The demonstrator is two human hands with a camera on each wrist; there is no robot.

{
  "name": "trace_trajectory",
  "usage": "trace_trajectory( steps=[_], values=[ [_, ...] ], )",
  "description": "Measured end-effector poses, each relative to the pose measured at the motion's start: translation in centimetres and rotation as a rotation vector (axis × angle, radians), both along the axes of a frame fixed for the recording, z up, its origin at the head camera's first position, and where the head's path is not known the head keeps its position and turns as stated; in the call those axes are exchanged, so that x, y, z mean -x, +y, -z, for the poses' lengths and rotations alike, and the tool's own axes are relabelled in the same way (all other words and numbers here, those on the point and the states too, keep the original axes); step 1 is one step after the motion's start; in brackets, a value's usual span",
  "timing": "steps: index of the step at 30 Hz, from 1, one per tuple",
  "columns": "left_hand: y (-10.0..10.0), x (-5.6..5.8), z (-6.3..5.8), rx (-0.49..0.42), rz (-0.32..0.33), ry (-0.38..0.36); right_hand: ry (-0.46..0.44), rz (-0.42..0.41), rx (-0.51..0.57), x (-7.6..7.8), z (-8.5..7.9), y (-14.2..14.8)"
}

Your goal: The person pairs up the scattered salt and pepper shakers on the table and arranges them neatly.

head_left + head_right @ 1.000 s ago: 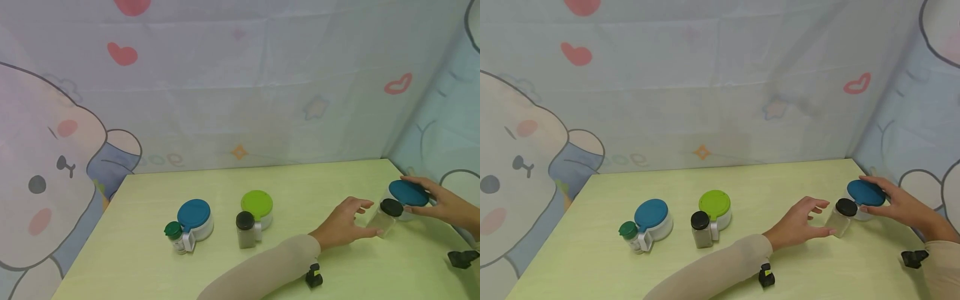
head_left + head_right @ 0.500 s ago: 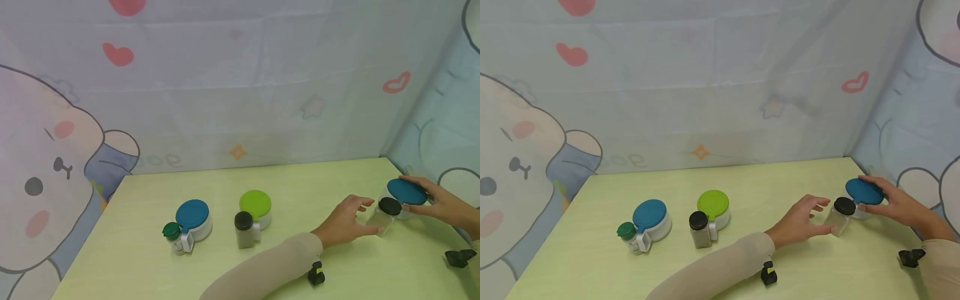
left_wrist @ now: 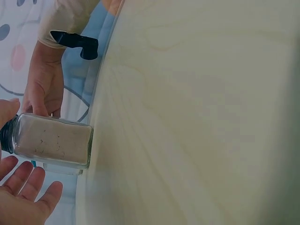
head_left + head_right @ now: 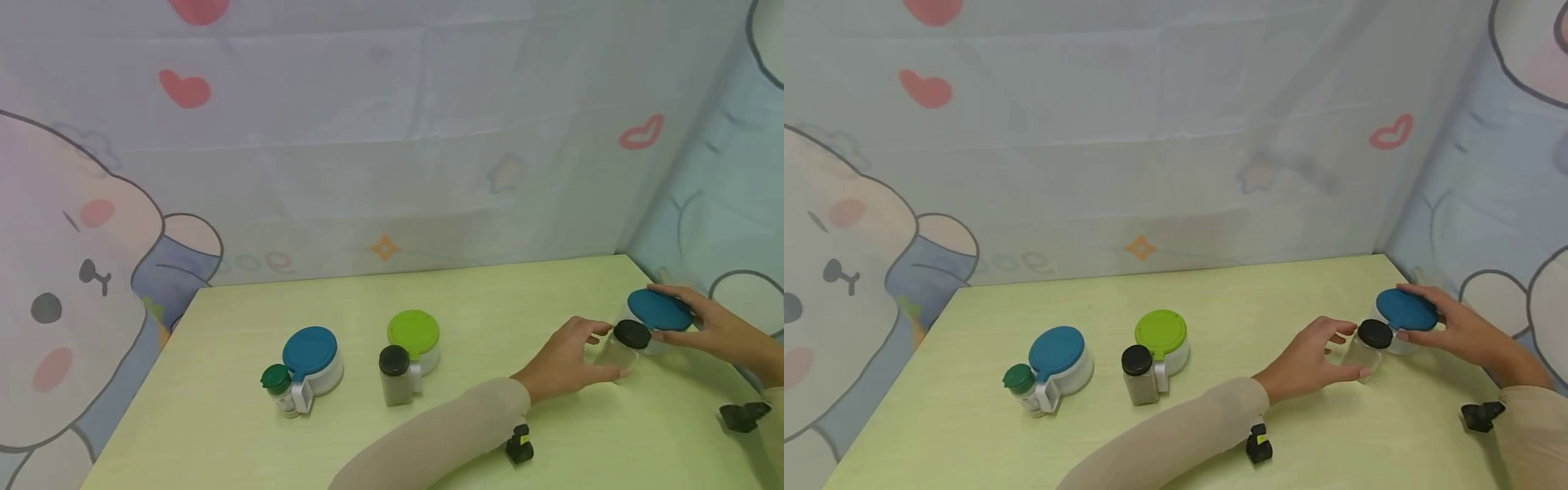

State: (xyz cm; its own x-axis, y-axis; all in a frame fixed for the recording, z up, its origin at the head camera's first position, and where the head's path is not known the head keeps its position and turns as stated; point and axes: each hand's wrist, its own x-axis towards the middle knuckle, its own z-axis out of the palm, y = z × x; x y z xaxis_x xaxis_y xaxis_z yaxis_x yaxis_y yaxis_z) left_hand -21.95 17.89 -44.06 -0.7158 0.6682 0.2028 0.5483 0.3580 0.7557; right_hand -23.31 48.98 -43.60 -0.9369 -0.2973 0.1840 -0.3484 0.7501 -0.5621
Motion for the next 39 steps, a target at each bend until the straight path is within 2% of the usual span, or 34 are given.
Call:
trace_trajectory(
  steps=[6,16,21,30,39],
  values=[
    [0.4,0.2,0.1,-0.002,-0.002,-0.013,0.0,-0.018,0.018,0.1,-0.2,0.1],
    [0.8,0.3,0.1,0.003,-0.004,-0.009,-0.015,0.0,0.006,0.0,-0.4,0.3],
    [1.1,0.4,0.3,-0.016,-0.007,-0.03,-0.021,0.017,-0.004,0.0,-0.3,0.4],
    [1.9,0.5,0.6,-0.034,-0.014,-0.007,-0.026,0.008,0.01,-0.2,-0.3,0.4],
    [2.4,0.5,0.6,-0.076,-0.025,-0.037,-0.039,-0.008,0.038,-0.1,-0.2,0.4]
  ],
)
